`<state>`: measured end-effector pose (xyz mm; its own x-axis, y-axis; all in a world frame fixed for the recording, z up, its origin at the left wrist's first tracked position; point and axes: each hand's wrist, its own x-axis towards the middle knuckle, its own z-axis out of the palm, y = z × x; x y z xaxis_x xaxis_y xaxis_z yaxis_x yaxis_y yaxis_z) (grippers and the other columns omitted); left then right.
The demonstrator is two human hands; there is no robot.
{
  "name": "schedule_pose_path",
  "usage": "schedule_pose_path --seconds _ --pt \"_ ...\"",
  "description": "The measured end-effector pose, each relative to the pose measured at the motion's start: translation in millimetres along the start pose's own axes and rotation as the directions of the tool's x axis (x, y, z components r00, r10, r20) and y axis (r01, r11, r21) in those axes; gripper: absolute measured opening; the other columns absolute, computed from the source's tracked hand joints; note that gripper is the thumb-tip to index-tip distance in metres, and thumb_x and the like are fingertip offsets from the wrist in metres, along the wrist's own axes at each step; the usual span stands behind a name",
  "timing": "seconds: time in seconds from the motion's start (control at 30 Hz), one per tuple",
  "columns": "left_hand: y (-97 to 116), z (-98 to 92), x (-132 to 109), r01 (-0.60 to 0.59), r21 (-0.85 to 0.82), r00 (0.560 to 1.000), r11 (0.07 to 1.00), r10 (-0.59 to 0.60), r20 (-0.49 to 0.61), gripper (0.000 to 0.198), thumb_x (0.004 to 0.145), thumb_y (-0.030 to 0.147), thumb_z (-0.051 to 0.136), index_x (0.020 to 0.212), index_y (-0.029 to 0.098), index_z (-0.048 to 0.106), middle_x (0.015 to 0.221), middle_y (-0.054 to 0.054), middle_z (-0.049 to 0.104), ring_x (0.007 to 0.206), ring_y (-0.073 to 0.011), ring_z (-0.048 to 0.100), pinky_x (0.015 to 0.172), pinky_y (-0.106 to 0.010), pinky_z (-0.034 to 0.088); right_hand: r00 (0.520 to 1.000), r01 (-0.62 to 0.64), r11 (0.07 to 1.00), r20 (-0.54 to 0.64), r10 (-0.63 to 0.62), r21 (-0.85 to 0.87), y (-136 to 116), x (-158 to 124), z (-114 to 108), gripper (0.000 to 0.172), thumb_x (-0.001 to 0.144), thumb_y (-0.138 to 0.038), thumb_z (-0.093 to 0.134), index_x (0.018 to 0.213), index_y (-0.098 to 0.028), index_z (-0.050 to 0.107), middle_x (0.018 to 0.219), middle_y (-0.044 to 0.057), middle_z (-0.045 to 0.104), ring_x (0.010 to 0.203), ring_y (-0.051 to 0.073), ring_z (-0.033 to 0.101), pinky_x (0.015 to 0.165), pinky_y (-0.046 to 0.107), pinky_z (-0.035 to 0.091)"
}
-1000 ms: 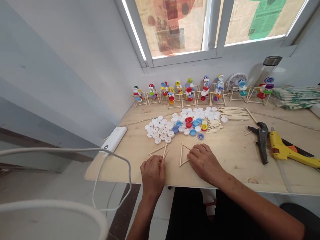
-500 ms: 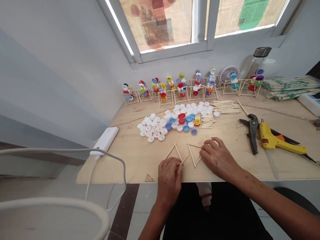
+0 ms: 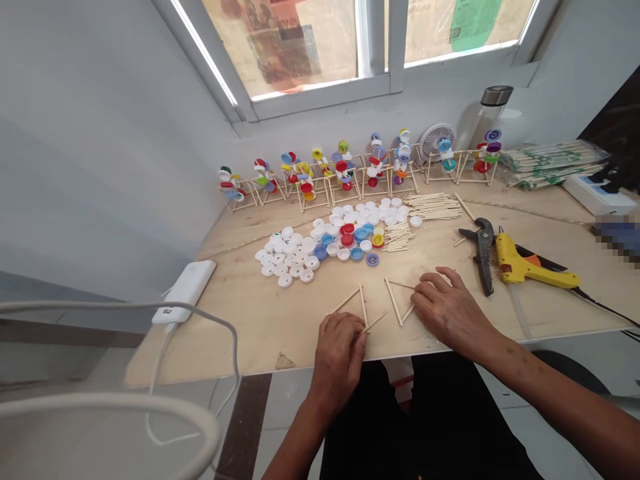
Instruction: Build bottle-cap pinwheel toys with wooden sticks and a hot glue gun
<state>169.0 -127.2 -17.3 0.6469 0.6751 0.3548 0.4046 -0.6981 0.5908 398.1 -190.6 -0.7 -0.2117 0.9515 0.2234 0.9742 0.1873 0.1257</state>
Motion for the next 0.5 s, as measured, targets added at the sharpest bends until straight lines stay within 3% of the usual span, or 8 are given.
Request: schedule_pose_path --seconds 0.13,0.33,0.5 --pt "-2.6 -1.8 -1.1 -0.012 -0.002 1.000 1.000 0.012 0.009 0.013 0.087 0.017 0.042 0.081 0.021 0.053 0.087 -0.004 0.063 0.091 -0.0174 0.056 0.092 -0.039 0.040 1.000 -0.010 1.000 -0.013 0.011 0.025 0.4 -0.5 -1.5 0.019 0.084 -0.002 0.050 0.079 -0.016 0.061 0.087 0.007 0.062 0.101 0.025 0.049 0.101 0.046 0.024" --pt "-3.6 -1.7 -4.1 0.012 -0.065 0.999 0.998 -0.015 -0.046 0.011 0.087 0.019 0.043 0.085 0.021 0.054 0.092 -0.005 0.063 0.095 -0.0183 0.057 0.090 -0.038 0.042 0.987 -0.064 0.977 -0.133 0.092 0.202 4.9 -9.8 -2.4 0.018 0.086 -0.010 0.046 0.092 -0.017 0.062 0.095 0.008 0.063 0.099 0.025 0.051 0.095 0.045 0.029" --pt "0.3 -1.0 3.6 0.076 -0.034 0.994 0.997 -0.079 -0.080 0.011 0.088 0.023 0.043 0.082 0.020 0.052 0.082 -0.004 0.060 0.082 -0.0172 0.056 0.074 -0.032 0.045 0.948 -0.156 0.928 -0.214 0.237 0.339 4.1 -23.5 -4.1 0.018 0.089 -0.017 0.043 0.095 -0.018 0.060 0.094 0.008 0.064 0.094 0.025 0.054 0.086 0.041 0.033"
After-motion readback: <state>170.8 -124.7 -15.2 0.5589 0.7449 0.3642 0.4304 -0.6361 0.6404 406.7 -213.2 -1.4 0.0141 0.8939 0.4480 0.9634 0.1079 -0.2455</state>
